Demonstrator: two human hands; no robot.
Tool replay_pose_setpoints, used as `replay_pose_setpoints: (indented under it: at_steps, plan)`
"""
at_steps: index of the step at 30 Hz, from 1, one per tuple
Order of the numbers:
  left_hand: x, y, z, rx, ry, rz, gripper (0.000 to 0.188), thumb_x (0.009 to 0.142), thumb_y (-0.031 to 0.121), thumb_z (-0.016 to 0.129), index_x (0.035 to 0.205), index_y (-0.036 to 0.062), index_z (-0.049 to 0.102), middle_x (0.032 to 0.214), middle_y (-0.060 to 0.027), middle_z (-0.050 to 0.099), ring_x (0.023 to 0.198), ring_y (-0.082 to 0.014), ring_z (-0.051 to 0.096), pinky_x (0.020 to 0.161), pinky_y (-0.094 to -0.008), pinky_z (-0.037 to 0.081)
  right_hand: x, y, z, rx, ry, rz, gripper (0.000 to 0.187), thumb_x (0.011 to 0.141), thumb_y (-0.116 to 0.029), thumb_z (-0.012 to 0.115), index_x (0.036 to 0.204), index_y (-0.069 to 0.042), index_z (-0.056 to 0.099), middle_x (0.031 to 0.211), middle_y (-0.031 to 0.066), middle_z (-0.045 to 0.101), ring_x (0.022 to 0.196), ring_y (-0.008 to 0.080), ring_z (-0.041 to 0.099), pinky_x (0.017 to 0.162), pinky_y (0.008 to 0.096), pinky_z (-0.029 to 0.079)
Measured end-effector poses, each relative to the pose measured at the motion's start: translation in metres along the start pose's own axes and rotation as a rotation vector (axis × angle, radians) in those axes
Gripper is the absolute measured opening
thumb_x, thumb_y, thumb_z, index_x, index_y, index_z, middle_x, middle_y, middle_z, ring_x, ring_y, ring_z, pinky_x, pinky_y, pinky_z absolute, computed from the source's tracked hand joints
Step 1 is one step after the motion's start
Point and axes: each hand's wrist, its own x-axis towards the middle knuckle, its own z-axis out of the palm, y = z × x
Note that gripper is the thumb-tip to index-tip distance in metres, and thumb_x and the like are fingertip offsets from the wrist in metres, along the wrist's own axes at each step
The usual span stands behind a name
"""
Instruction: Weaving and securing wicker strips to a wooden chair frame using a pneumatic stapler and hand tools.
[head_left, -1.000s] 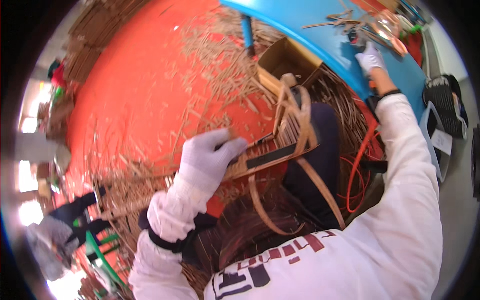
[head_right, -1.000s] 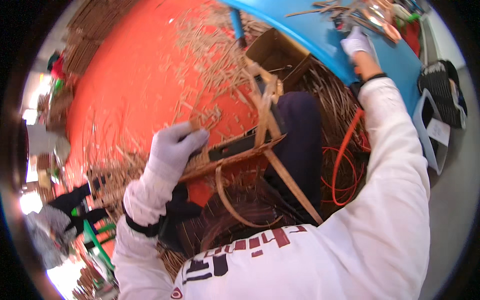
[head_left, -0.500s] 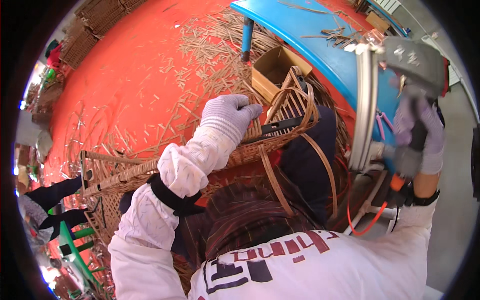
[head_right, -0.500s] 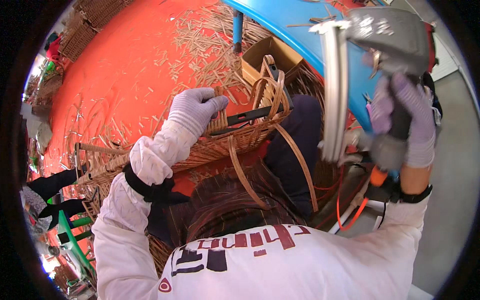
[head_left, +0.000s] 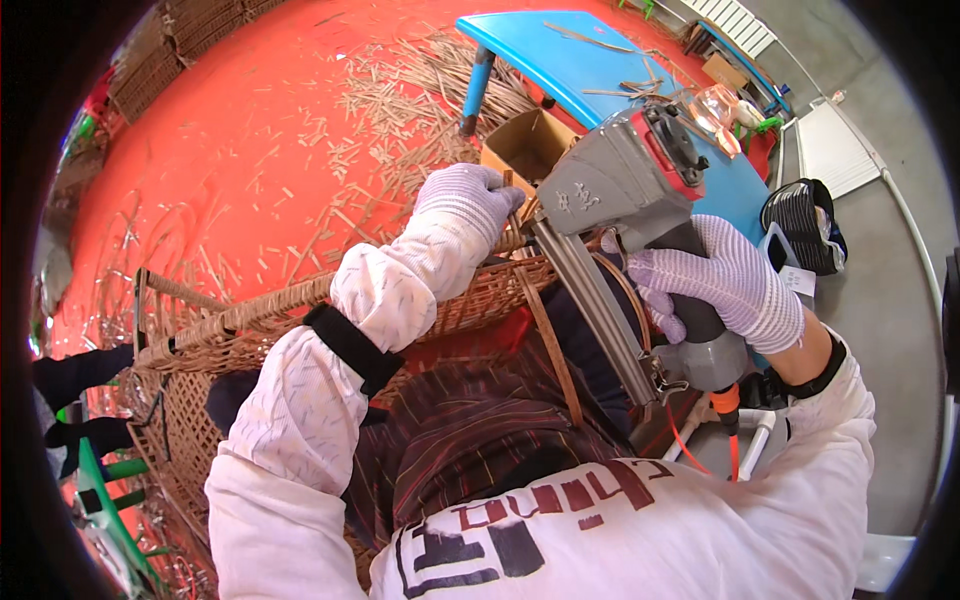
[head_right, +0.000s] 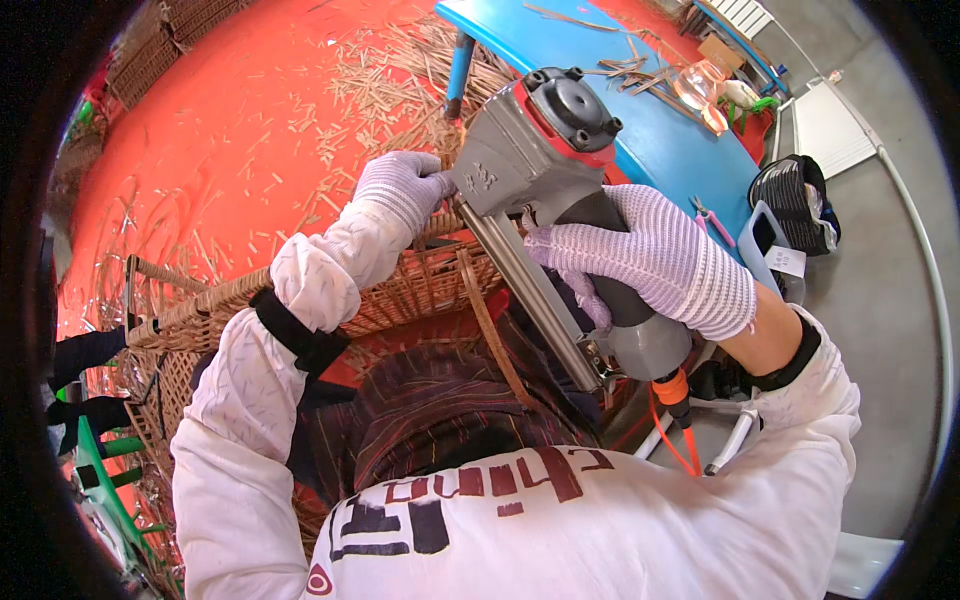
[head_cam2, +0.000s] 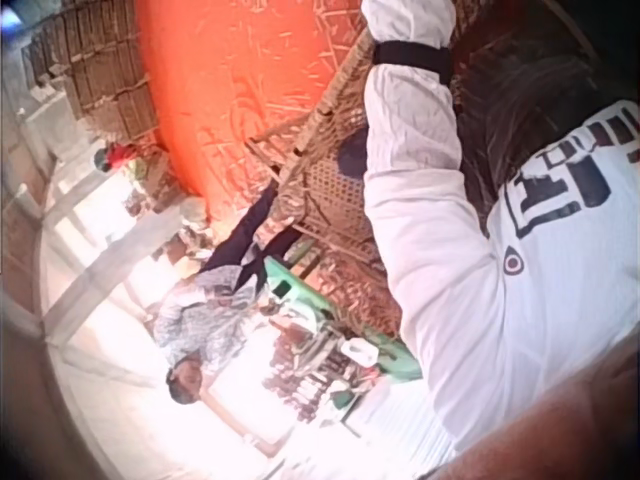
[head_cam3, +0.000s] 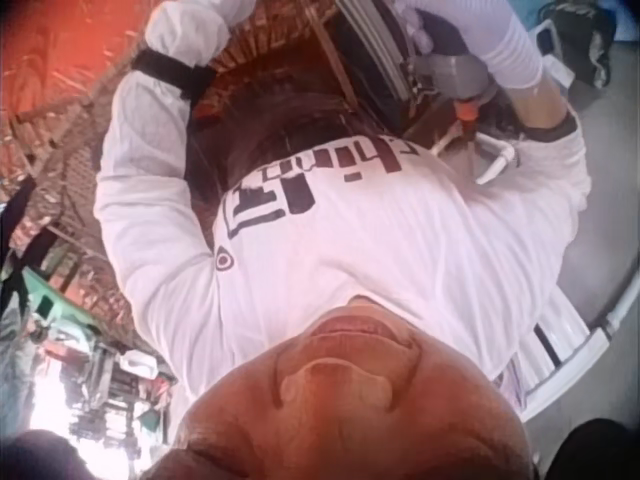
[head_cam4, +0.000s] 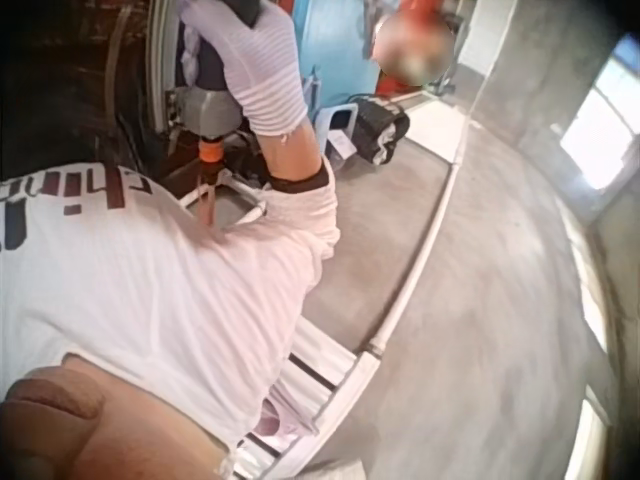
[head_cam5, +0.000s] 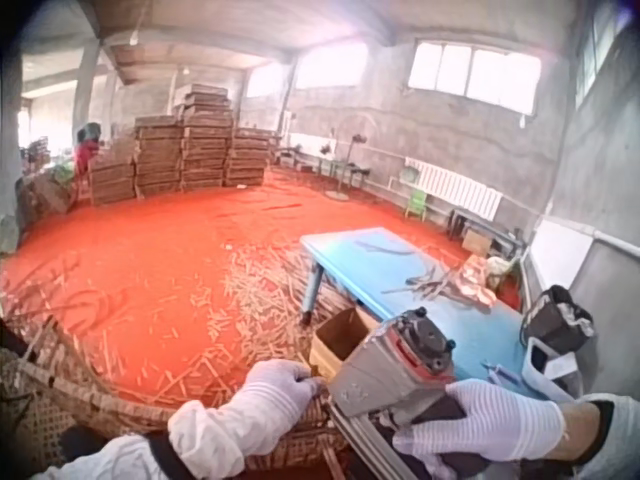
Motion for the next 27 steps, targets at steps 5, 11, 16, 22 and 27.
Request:
replay_pose_setpoints:
  at_steps: [5, 11, 16, 22, 27]
  plan:
    - [0.0060, -0.0026, 0.0010, -0.026, -0.015, -0.032, 0.033, 0.085, 0.041, 0.067, 0.099, 0.0123, 0.074, 0.091, -0.0148, 0.071, 0.089, -0.0330, 0.067, 0.083, -0.0402, 0.051, 0.0034, -0.0004, 0.0004, -0.024, -0.023, 0.034, 0.033, 0.087, -0.030, 0.071, 0.074, -0.002, 0.061, 0.058, 0.0037, 0.057, 0.045, 0.0120, 0.056, 0.046, 0.0269, 0.047]
    - [0.0077, -0.0014, 0.0018, -0.034, -0.008, -0.036, 0.034, 0.085, 0.042, 0.067, 0.100, 0.0126, 0.074, 0.092, -0.0148, 0.071, 0.090, -0.0334, 0.067, 0.084, -0.0403, 0.051, 0.0047, -0.0021, 0.0010, -0.016, -0.025, 0.023, 0.032, 0.088, -0.029, 0.071, 0.074, -0.001, 0.062, 0.058, 0.0042, 0.058, 0.046, 0.0122, 0.056, 0.046, 0.0270, 0.047]
    - [0.0073, -0.0032, 0.0009, -0.030, -0.001, -0.028, 0.035, 0.085, 0.043, 0.066, 0.099, 0.0115, 0.074, 0.092, -0.0159, 0.070, 0.091, -0.0336, 0.067, 0.084, -0.0406, 0.051, 0.0073, -0.0056, -0.0019, -0.051, -0.070, 0.036, 0.031, 0.088, -0.029, 0.071, 0.076, -0.001, 0.063, 0.057, 0.0047, 0.058, 0.046, 0.0121, 0.056, 0.047, 0.0273, 0.047]
    - [0.0077, -0.0019, 0.0054, -0.042, -0.014, -0.030, 0.036, 0.086, 0.043, 0.065, 0.097, 0.0097, 0.073, 0.091, -0.0175, 0.070, 0.091, -0.0347, 0.066, 0.084, -0.0416, 0.051, 0.0049, -0.0035, -0.0003, -0.058, -0.052, 0.041, 0.032, 0.088, -0.030, 0.071, 0.076, -0.001, 0.062, 0.058, 0.0044, 0.059, 0.046, 0.0118, 0.056, 0.047, 0.0269, 0.047]
    - [0.0085, -0.0089, 0.0064, -0.026, 0.034, 0.036, 0.035, 0.086, 0.042, 0.065, 0.096, 0.0098, 0.073, 0.092, -0.0178, 0.069, 0.091, -0.0365, 0.065, 0.083, -0.0420, 0.051, 0.0066, -0.0087, 0.0048, -0.059, -0.048, 0.067, 0.032, 0.088, -0.031, 0.071, 0.077, -0.001, 0.062, 0.058, 0.0038, 0.059, 0.046, 0.0115, 0.056, 0.047, 0.0265, 0.047]
